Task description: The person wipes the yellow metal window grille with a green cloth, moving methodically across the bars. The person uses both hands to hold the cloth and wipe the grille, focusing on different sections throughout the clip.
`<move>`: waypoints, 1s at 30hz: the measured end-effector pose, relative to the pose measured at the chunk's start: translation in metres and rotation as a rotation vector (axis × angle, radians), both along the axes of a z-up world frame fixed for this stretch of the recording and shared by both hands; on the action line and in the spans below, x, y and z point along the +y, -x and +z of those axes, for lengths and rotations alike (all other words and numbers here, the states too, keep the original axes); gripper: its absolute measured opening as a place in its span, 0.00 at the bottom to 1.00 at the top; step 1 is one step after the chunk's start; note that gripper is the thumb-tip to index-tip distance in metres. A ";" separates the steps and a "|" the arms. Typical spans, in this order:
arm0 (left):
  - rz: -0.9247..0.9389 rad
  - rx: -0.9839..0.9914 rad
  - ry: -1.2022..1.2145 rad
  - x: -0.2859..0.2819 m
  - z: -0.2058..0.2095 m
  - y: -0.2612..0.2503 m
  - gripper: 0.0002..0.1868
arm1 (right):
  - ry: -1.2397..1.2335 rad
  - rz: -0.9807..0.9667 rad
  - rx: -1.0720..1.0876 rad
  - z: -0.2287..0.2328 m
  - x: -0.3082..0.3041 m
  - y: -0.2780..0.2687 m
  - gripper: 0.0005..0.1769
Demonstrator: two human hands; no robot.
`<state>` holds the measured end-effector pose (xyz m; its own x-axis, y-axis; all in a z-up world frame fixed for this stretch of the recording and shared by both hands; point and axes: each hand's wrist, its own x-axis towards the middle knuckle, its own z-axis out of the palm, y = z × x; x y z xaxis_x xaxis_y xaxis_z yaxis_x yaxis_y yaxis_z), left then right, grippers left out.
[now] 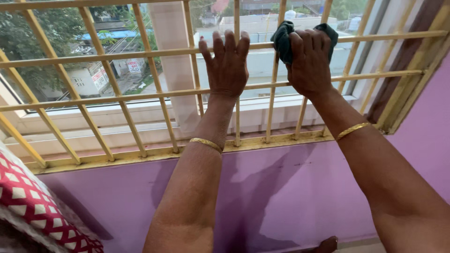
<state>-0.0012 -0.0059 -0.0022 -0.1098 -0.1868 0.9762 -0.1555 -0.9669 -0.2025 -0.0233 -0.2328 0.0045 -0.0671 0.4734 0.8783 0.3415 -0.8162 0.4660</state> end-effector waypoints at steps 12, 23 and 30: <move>-0.150 0.091 0.091 -0.008 -0.005 0.020 0.21 | -0.422 0.221 0.084 0.007 -0.101 0.013 0.20; -0.164 0.136 0.044 -0.005 -0.007 0.025 0.25 | -0.071 -0.114 0.043 -0.012 -0.128 -0.011 0.21; -0.138 0.145 0.040 -0.007 -0.009 0.019 0.26 | -0.509 -0.082 0.028 -0.026 -0.218 -0.017 0.24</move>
<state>-0.0205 -0.0126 -0.0114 0.0109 -0.1401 0.9901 -0.3123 -0.9411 -0.1297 -0.0060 -0.4508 -0.0210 -0.0206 -0.0120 0.9997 0.2733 -0.9619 -0.0059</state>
